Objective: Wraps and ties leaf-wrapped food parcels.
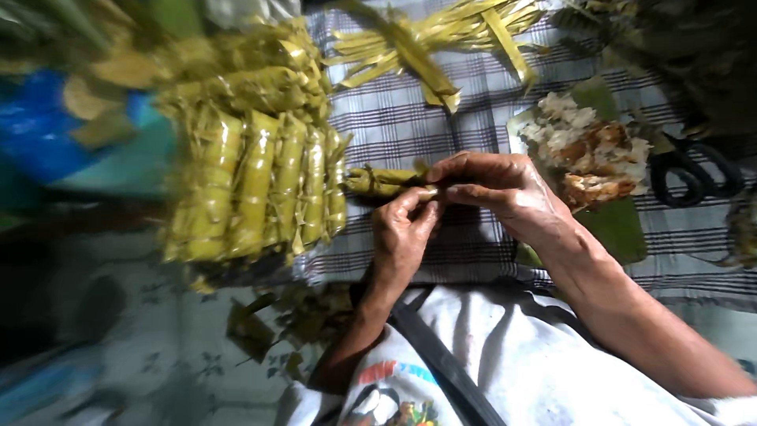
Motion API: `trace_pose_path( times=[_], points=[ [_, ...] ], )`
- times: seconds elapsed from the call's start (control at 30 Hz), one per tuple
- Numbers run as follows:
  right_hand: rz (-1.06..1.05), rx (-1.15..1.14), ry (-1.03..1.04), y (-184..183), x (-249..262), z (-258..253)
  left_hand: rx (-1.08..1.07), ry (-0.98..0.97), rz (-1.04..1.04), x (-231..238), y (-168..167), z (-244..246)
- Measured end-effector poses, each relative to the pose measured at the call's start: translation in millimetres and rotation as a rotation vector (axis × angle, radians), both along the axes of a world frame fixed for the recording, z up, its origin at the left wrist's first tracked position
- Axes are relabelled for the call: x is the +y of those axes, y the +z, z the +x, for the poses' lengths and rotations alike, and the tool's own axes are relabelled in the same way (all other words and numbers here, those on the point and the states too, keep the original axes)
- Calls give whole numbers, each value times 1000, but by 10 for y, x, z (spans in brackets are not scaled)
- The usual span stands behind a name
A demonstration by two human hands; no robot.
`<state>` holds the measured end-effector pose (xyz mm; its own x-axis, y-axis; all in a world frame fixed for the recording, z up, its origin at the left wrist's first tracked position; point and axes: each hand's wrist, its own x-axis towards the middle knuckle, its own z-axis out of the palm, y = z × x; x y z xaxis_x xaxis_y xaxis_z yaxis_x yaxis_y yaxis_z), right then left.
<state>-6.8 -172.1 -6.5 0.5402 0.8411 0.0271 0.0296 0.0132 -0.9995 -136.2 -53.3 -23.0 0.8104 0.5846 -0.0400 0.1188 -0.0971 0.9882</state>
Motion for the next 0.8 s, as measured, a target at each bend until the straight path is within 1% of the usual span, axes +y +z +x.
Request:
trace_pose_path(
  times=[0.1,0.13,0.2,0.33,0.5,0.63,0.7,0.8],
  points=[
    [-35,-456,24,-38,-4,25,17,3,-5,17,8,13],
    [-26,-550,20,-63,8,23,16,1,-24,27,11,12],
    [-21,-649,17,-96,36,15,-9,-16,-79,55,12,0],
    [-55,-662,110,-103,73,51,-33,-55,-191,129,29,-40],
    [-168,-704,306,-36,118,170,-55,-113,-143,196,-15,-74],
    [-281,-775,342,156,84,228,-41,-120,-117,187,-3,-83],
    [-268,-772,337,196,56,236,-32,-116,-104,153,5,-87],
    [-185,-747,274,214,36,242,14,-102,-75,76,52,-101]
  ],
)
